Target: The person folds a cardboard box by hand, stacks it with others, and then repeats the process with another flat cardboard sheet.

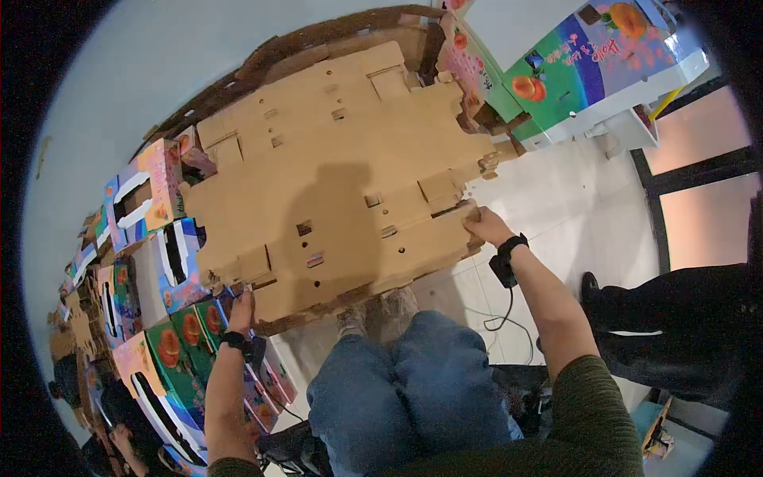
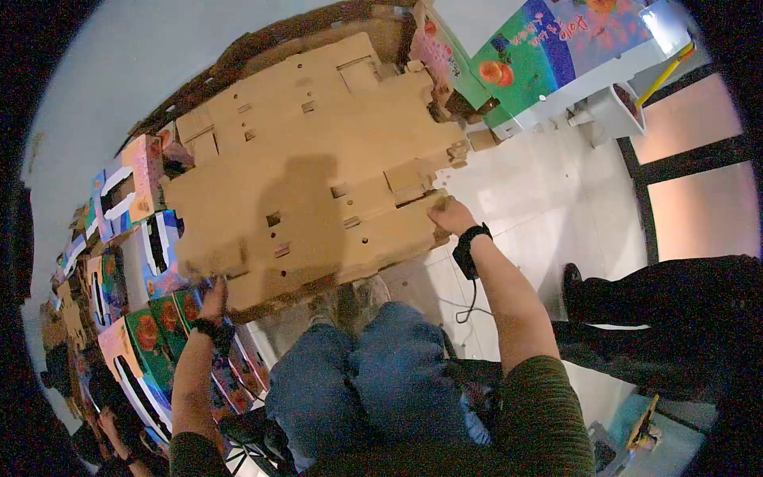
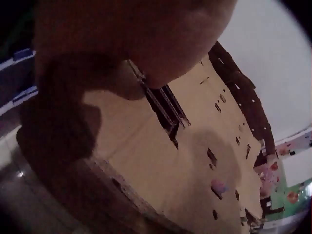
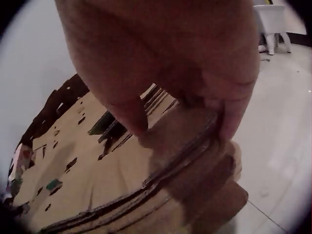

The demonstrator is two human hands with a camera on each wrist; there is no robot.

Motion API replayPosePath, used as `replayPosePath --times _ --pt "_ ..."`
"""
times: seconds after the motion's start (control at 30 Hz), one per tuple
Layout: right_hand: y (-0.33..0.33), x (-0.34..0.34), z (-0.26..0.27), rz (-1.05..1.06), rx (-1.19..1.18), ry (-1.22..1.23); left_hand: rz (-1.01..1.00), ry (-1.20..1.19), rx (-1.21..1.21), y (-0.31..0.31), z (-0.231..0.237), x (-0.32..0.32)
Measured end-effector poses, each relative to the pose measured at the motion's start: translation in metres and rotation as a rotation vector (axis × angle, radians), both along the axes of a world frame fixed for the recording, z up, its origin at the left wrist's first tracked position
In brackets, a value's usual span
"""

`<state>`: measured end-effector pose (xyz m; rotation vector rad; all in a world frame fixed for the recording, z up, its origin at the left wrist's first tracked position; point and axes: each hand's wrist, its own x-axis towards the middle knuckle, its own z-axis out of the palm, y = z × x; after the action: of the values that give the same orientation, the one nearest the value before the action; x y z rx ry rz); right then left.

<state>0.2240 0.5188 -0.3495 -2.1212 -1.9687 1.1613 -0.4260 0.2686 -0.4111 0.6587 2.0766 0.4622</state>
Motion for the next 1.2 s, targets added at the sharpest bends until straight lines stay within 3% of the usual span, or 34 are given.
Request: replayPosePath --times 0.07,0.13,0.23,0.3,0.33,0.43,0.47,0.57,0.6,0.67,0.77,0.8,0.93,1.03,1.1,1.13,1.2 --pt "-0.006 0.0 0.008 0.02 -0.009 0.018 0.017 -0.222 0.064 -0.005 0.006 0.003" --pt "-0.009 0.01 -0.004 -0.023 0.021 0.097 0.006 -0.27 0.088 -0.013 -0.001 0.005" --pt "-0.019 0.025 -0.042 -0.052 0.024 0.241 0.008 -0.126 0.03 -0.036 -0.014 0.009" --pt "-0.032 0.035 -0.072 -0.186 -0.1 0.316 0.103 -0.185 -0.06 -0.04 -0.014 0.016" --pt "-0.043 0.024 -0.064 -0.347 -0.144 0.365 0.171 -0.249 -0.116 -0.04 -0.014 0.023" --pt "-0.057 -0.004 -0.033 -0.781 -0.578 0.527 0.382 -0.467 -0.235 -0.038 0.003 0.054" --pt "-0.063 -0.008 -0.037 -0.789 -0.641 0.697 0.446 -0.547 -0.265 -0.034 0.008 0.061" --pt "-0.068 -0.022 -0.055 -0.839 -0.45 1.133 0.389 -0.709 -0.126 -0.044 -0.029 0.049" --pt "-0.064 -0.022 -0.053 -0.875 -0.441 1.086 0.427 -0.916 0.125 -0.043 -0.028 0.062" --pt "-0.062 -0.02 -0.049 -0.949 -0.43 0.988 0.461 -0.887 0.102 -0.037 -0.019 0.07" --pt "-0.046 0.001 -0.104 -0.992 -0.402 1.006 0.553 -0.796 0.031 -0.029 -0.016 0.077" --pt "-0.044 -0.006 -0.078 -0.976 -0.39 0.971 0.585 -0.763 0.005 -0.026 -0.02 0.078" --pt "-0.032 -0.012 -0.057 -0.944 -0.388 0.747 0.467 -0.763 0.005 -0.011 -0.033 0.067" --pt "-0.029 -0.035 -0.027 -0.965 -0.277 0.406 0.16 -0.47 -0.137 -0.002 -0.01 0.061" --pt "-0.017 -0.004 -0.08 -0.333 -0.076 -0.058 -0.149 -0.182 -0.262 0.008 0.026 0.054" --pt "-0.014 -0.008 -0.056 -0.253 -0.092 -0.182 -0.248 -0.068 -0.298 0.014 0.047 0.05" --pt "-0.008 -0.013 -0.004 -0.257 -0.106 -0.199 -0.296 0.102 -0.291 0.023 0.075 0.037"
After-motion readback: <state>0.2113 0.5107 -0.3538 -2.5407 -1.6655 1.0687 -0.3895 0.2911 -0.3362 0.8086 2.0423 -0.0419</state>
